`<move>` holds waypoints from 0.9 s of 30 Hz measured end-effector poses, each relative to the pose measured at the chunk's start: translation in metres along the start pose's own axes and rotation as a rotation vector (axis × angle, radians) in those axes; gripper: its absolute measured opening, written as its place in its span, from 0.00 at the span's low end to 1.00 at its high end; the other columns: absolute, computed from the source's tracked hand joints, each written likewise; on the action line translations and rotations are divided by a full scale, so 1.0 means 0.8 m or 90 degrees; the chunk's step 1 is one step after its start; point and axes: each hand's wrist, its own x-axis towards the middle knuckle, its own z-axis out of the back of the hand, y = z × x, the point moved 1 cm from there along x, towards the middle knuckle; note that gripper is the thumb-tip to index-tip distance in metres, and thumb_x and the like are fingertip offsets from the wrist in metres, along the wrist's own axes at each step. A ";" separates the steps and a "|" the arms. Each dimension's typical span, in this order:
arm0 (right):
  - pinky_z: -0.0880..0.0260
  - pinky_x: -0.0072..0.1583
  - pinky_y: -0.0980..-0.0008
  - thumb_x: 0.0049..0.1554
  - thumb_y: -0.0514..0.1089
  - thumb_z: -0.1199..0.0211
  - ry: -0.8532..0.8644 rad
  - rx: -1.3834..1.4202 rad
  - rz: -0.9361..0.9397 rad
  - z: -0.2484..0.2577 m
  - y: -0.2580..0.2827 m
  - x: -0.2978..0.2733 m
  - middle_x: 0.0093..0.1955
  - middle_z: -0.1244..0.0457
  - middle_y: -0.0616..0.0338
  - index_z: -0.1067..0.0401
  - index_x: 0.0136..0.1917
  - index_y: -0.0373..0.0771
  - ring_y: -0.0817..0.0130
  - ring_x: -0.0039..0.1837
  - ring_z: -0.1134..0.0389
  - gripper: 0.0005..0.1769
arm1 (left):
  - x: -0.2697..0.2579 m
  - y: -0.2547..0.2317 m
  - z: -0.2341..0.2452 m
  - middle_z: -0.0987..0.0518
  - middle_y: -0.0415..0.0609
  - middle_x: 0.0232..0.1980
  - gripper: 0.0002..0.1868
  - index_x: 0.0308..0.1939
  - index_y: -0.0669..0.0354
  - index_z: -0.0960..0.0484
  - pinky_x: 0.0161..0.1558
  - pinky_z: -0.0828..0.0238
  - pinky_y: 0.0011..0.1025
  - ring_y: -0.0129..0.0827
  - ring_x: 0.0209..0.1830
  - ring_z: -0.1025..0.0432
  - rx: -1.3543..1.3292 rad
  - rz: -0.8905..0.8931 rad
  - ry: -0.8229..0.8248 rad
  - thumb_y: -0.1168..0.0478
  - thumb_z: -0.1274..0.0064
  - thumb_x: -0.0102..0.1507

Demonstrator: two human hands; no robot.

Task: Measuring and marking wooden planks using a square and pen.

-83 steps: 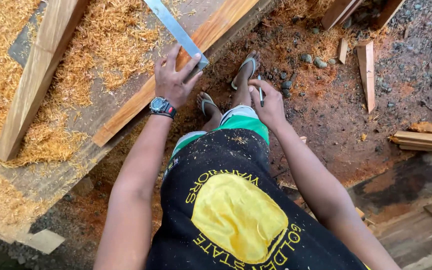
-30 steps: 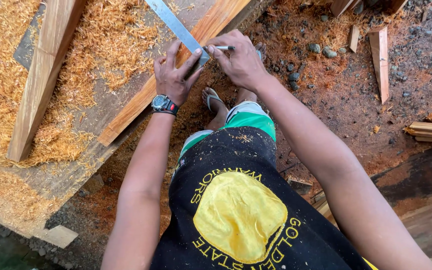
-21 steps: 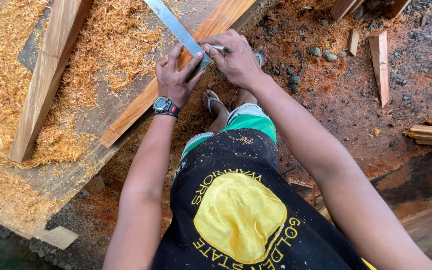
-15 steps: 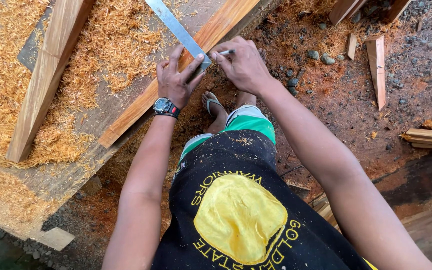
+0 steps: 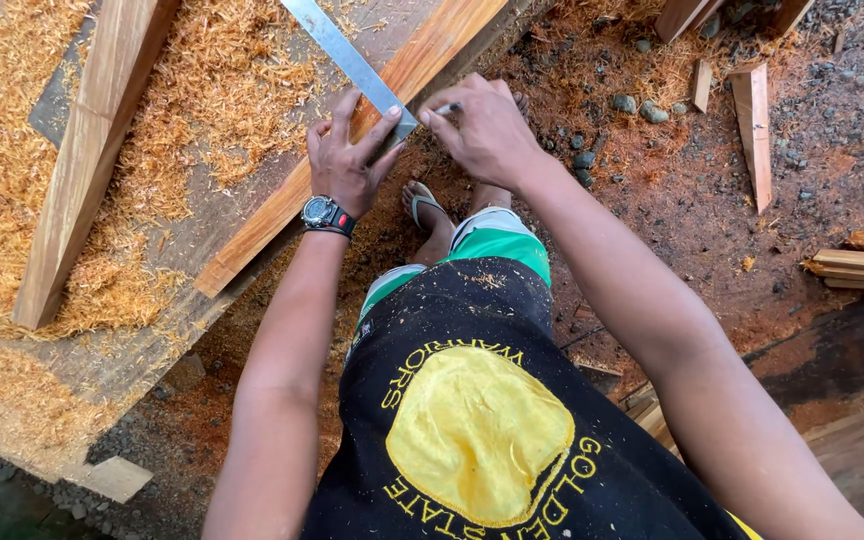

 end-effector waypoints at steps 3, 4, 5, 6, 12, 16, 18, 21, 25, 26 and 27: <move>0.33 0.70 0.43 0.83 0.66 0.45 -0.104 0.102 0.015 0.009 -0.016 -0.033 0.70 0.19 0.54 0.12 0.72 0.46 0.55 0.68 0.26 0.29 | 0.000 0.000 0.001 0.33 0.57 0.97 0.35 0.89 0.18 0.15 0.75 0.27 0.61 0.53 0.88 0.25 -0.010 -0.006 -0.019 0.39 0.17 0.80; 0.33 0.70 0.43 0.83 0.66 0.45 -0.105 0.103 0.016 0.010 -0.022 -0.041 0.70 0.19 0.54 0.12 0.72 0.46 0.55 0.68 0.26 0.29 | 0.003 0.000 0.000 0.33 0.57 0.97 0.35 0.89 0.18 0.15 0.75 0.27 0.61 0.53 0.88 0.25 -0.009 -0.007 -0.020 0.39 0.17 0.80; 0.26 0.64 0.45 0.83 0.68 0.44 -0.146 0.131 -0.014 0.013 -0.030 -0.050 0.68 0.20 0.47 0.12 0.72 0.43 0.52 0.66 0.23 0.32 | 0.005 0.000 -0.002 0.34 0.58 0.97 0.34 0.89 0.19 0.14 0.77 0.29 0.62 0.52 0.89 0.26 -0.002 -0.008 -0.016 0.39 0.18 0.80; 0.20 0.59 0.48 0.82 0.70 0.44 -0.187 0.162 -0.050 0.011 -0.037 -0.063 0.66 0.21 0.41 0.11 0.71 0.41 0.48 0.64 0.21 0.35 | 0.003 -0.001 -0.003 0.35 0.58 0.97 0.34 0.89 0.21 0.13 0.79 0.30 0.63 0.52 0.90 0.27 0.003 -0.010 -0.008 0.39 0.19 0.80; 0.21 0.71 0.49 0.82 0.64 0.40 -0.237 0.232 -0.084 0.018 -0.045 -0.096 0.64 0.18 0.57 0.10 0.67 0.43 0.55 0.72 0.19 0.28 | 0.045 -0.017 -0.035 0.35 0.60 0.95 0.34 0.90 0.20 0.17 0.82 0.28 0.69 0.58 0.86 0.25 -0.017 -0.018 -0.020 0.33 0.23 0.82; 0.19 0.72 0.49 0.83 0.62 0.39 -0.272 0.236 -0.078 0.024 -0.059 -0.106 0.67 0.18 0.53 0.09 0.67 0.41 0.53 0.75 0.19 0.27 | 0.070 -0.025 -0.053 0.40 0.60 0.97 0.36 0.90 0.19 0.15 0.85 0.29 0.71 0.58 0.86 0.24 -0.020 -0.007 -0.002 0.32 0.20 0.80; 0.16 0.71 0.50 0.83 0.63 0.41 -0.290 0.241 -0.100 0.027 -0.063 -0.110 0.67 0.18 0.55 0.09 0.67 0.41 0.54 0.72 0.18 0.28 | 0.078 -0.028 -0.053 0.38 0.61 0.96 0.34 0.88 0.20 0.13 0.85 0.31 0.76 0.59 0.89 0.26 -0.032 -0.003 -0.004 0.32 0.20 0.80; 0.18 0.72 0.49 0.83 0.63 0.41 -0.296 0.250 -0.115 0.031 -0.068 -0.111 0.65 0.18 0.56 0.11 0.70 0.42 0.54 0.74 0.18 0.28 | 0.079 -0.025 -0.064 0.40 0.61 0.97 0.36 0.90 0.17 0.16 0.86 0.30 0.77 0.58 0.90 0.26 -0.009 0.001 0.007 0.31 0.19 0.79; 0.19 0.74 0.50 0.83 0.64 0.41 -0.299 0.265 -0.121 0.031 -0.070 -0.111 0.65 0.18 0.55 0.11 0.70 0.41 0.54 0.74 0.18 0.29 | 0.084 -0.030 -0.055 0.39 0.59 0.97 0.36 0.89 0.16 0.15 0.84 0.29 0.75 0.56 0.89 0.26 0.001 -0.003 0.006 0.30 0.20 0.79; 0.19 0.73 0.51 0.83 0.64 0.41 -0.308 0.267 -0.118 0.030 -0.071 -0.110 0.63 0.18 0.57 0.11 0.71 0.42 0.57 0.72 0.18 0.28 | 0.085 -0.033 -0.054 0.39 0.59 0.97 0.36 0.90 0.16 0.16 0.85 0.29 0.74 0.55 0.89 0.25 -0.005 0.003 0.006 0.32 0.18 0.79; 0.20 0.72 0.53 0.83 0.64 0.41 -0.316 0.269 -0.115 0.028 -0.073 -0.110 0.61 0.17 0.58 0.12 0.71 0.42 0.59 0.70 0.17 0.27 | 0.085 -0.035 -0.052 0.39 0.59 0.97 0.37 0.90 0.15 0.16 0.85 0.30 0.73 0.54 0.89 0.25 -0.011 0.009 0.005 0.33 0.17 0.79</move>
